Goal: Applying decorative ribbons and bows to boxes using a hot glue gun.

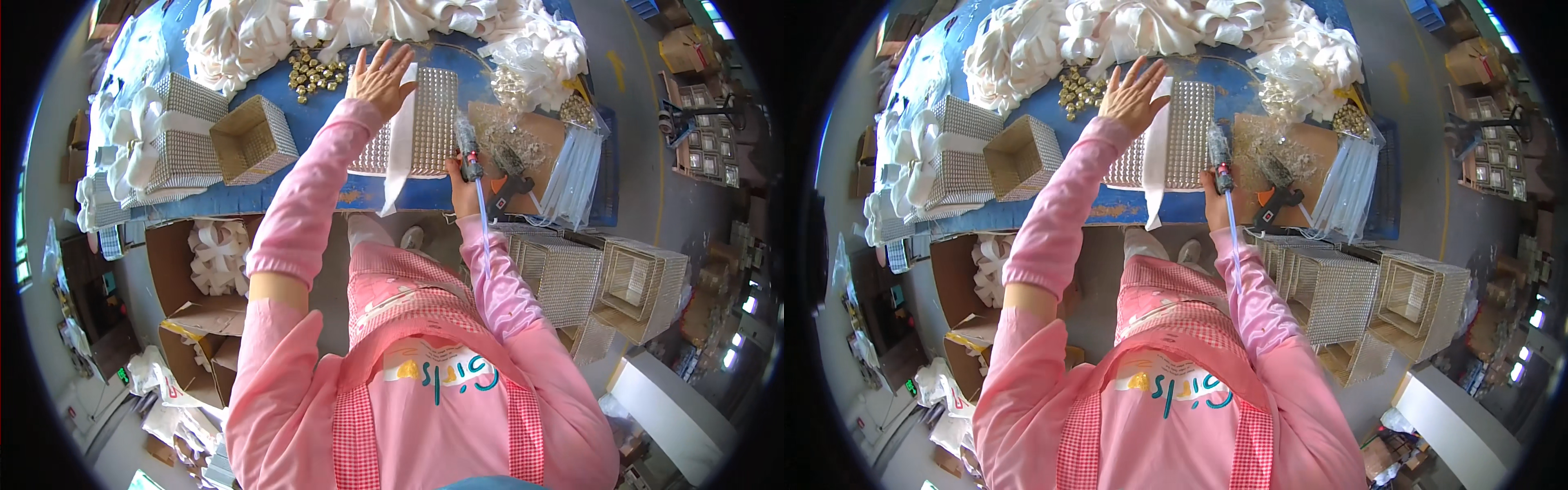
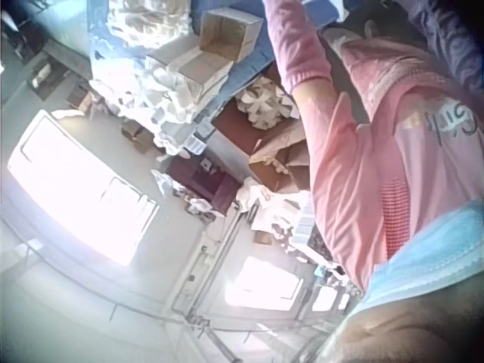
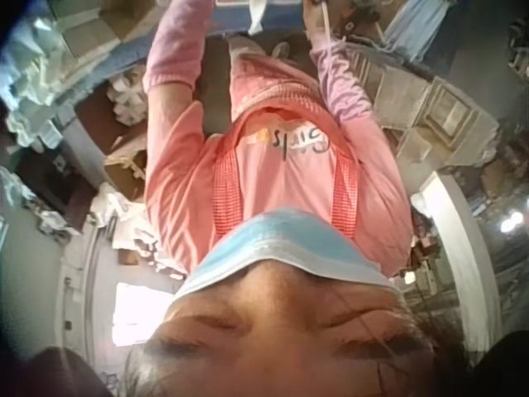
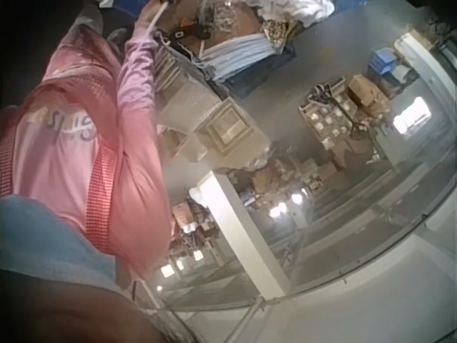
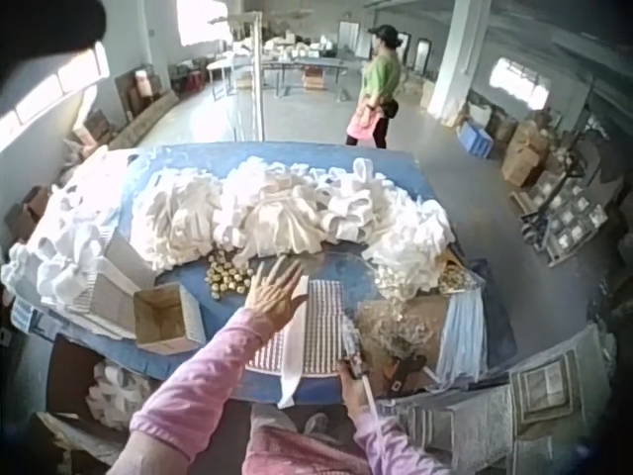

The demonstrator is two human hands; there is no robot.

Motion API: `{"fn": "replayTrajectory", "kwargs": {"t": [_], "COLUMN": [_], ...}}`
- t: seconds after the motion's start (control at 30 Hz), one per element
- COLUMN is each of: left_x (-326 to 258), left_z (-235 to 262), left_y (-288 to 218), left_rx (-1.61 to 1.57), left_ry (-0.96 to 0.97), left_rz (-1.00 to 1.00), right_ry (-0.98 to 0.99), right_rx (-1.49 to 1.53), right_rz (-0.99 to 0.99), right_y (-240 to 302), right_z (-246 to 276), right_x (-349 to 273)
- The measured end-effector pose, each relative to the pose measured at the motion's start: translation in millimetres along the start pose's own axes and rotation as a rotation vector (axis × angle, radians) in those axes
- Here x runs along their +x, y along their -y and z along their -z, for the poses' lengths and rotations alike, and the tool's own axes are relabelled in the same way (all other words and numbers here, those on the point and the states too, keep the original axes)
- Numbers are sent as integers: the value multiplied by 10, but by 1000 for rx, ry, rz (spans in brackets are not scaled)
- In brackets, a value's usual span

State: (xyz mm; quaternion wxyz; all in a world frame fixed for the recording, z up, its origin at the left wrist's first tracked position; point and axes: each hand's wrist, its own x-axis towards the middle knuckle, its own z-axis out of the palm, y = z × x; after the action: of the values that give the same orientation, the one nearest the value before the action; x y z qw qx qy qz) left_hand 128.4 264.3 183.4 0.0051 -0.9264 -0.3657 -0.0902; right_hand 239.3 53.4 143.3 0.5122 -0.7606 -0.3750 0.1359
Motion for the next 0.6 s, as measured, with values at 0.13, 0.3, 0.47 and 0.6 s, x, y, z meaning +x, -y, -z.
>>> {"fn": "replayTrajectory", "kwargs": {"t": [0.13, 0.3, 0.47, 0.6], "left_x": [-51, -677, -1190, -1464], "left_z": [-174, 31, 147, -83], "left_y": [-126, -354, -593, -643], "left_rx": [89, 15, -96, 81], "left_ry": [113, 220, 128, -67], "left_rz": [-19, -38, 20, 28], "right_ry": [-3, 14, 46, 89], "right_rx": [56, 12, 86, -42], "right_rz": [-48, -63, -88, -41], "right_y": [-63, -76, 23, -33], "right_z": [9, 22, 48, 63], "right_x": [39, 46, 59, 70]}}
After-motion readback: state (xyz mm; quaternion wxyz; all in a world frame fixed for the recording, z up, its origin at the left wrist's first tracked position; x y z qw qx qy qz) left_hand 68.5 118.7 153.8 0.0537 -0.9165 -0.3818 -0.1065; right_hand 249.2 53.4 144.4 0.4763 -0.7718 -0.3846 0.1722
